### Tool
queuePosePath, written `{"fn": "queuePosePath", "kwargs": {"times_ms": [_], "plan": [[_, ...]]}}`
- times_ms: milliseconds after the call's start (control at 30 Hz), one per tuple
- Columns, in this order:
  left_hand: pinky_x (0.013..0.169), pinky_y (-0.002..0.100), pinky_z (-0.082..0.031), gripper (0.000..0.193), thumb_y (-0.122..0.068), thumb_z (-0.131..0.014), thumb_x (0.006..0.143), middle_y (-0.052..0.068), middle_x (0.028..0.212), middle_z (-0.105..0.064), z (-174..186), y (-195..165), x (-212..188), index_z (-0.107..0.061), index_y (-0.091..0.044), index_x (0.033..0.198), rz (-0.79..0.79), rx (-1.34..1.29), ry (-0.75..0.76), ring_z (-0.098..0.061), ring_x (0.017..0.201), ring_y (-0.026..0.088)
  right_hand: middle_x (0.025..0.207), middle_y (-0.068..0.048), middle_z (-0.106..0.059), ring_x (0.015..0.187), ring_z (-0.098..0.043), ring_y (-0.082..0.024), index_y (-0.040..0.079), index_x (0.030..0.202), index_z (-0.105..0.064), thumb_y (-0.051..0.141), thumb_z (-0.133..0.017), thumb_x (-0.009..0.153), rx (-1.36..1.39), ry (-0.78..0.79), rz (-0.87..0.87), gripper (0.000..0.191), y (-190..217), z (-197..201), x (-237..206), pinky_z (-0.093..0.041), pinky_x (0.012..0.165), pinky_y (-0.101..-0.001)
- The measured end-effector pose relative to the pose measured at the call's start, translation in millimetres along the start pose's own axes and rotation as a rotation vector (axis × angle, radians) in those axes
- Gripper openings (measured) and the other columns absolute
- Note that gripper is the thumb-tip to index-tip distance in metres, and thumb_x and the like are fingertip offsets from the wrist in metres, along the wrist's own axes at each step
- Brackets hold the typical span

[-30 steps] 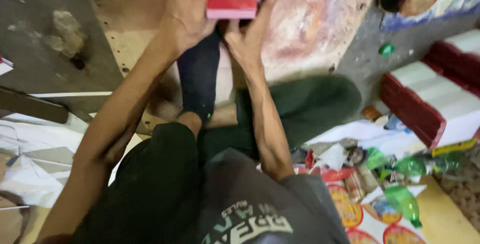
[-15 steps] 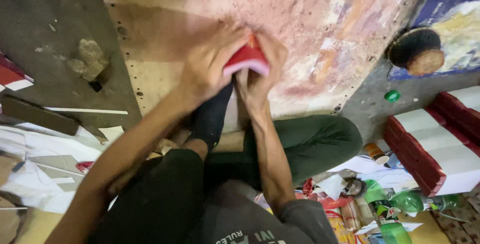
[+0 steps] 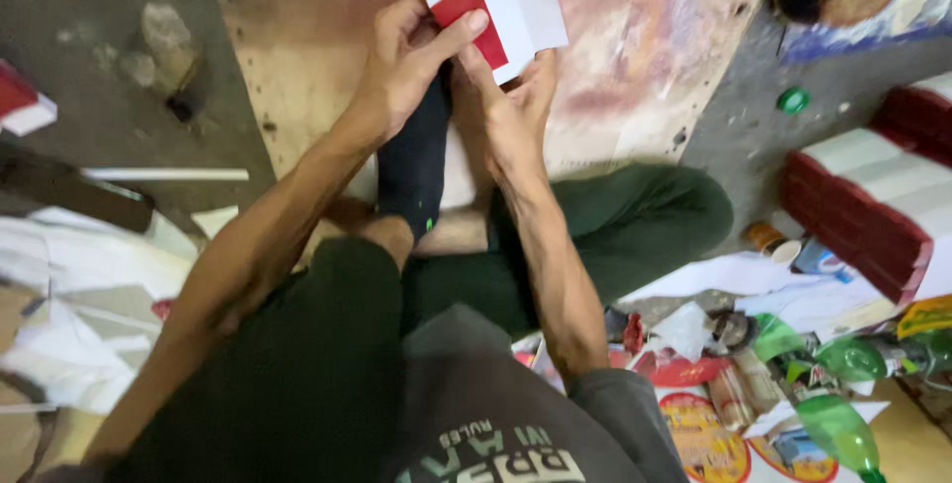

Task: The person sits on the floor and repeatedly rubs the edges of small red and white paper packets with a round wooden tool. The person handles multiple packets one at a time, rubbing their edges and stacking them.

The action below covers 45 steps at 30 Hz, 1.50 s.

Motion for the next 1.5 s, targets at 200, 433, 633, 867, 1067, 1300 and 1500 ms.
{"fn": "queuePosePath", "kwargs": {"times_ms": [200,433,633,867,1067,1300,1500], "plan": [[0.103,0.033,-0.054,0.041,-0.024,-0.074,0.106,0.009,0.126,-0.072,2,0,-13,-0.064,0.001,0.137,0.270,0.025,0.219,-0.068,0.115,0.015,0.113,-0.013,-0.076,0.098,-0.074,-0.019,-0.007,0.119,-0.071,0.011,-0.071,0.097,0.184,0.025,-0.221,0.028,20,20,-24,-0.059,0.091,-0.0337],[0.101,0.031,-0.057,0.048,-0.018,-0.080,0.091,0.007,0.123,-0.072,11,-7,-6,-0.064,-0.002,0.133,0.512,-0.141,0.429,-0.069,0.111,0.014,0.109,-0.010,-0.075,0.093,-0.068,-0.014,-0.005,0.119,-0.076,0.004,-0.075,0.100,-0.122,0.027,-0.091,0.021,25,35,-10,-0.055,0.083,-0.0314],[0.081,0.034,-0.057,0.030,-0.016,-0.083,0.095,0.008,0.102,-0.073,-4,-4,-7,-0.071,0.002,0.116,0.543,0.025,0.109,-0.068,0.091,0.016,0.099,-0.007,-0.069,0.084,-0.066,-0.014,-0.003,0.111,-0.074,0.007,-0.074,0.098,-0.833,-0.110,0.442,0.016,14,39,-16,-0.054,0.074,-0.0299],[0.084,0.031,-0.058,0.036,-0.018,-0.084,0.094,0.008,0.105,-0.076,-19,3,-11,-0.066,0.002,0.119,0.315,0.296,0.160,-0.070,0.092,0.014,0.090,-0.009,-0.071,0.076,-0.065,-0.015,-0.005,0.095,-0.076,0.009,-0.079,0.097,-0.657,-0.211,0.209,0.015,-1,48,-11,-0.049,0.066,-0.0308],[0.094,0.030,-0.054,0.043,-0.015,-0.079,0.101,0.010,0.120,-0.073,-18,3,-16,-0.063,0.001,0.137,0.292,0.173,0.216,-0.066,0.105,0.012,0.095,-0.006,-0.074,0.080,-0.069,-0.013,-0.001,0.098,-0.076,0.009,-0.078,0.096,-0.443,-0.210,0.139,0.010,4,46,-9,-0.053,0.068,-0.0280],[0.090,0.026,-0.055,0.045,-0.015,-0.075,0.097,0.003,0.117,-0.070,-20,1,-16,-0.059,-0.001,0.136,0.380,0.222,0.250,-0.065,0.102,0.008,0.087,-0.003,-0.071,0.074,-0.063,-0.009,-0.002,0.092,-0.076,0.009,-0.086,0.087,-0.589,-0.339,0.190,0.015,-4,56,-10,-0.052,0.060,-0.0235],[0.085,0.026,-0.051,0.038,-0.013,-0.076,0.104,0.004,0.109,-0.069,-24,5,-8,-0.064,-0.001,0.137,0.385,0.249,0.345,-0.058,0.095,0.010,0.089,-0.006,-0.079,0.082,-0.070,-0.011,-0.003,0.090,-0.078,0.011,-0.088,0.088,-0.432,-0.257,0.109,0.017,-18,73,-9,-0.055,0.077,-0.0258]]}}
Point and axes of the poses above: each hand's wrist, its own x-axis towards the middle knuckle, its own z-axis out of the back of the hand, y = z × x, the point moved 1 cm from there along x, towards the middle knuckle
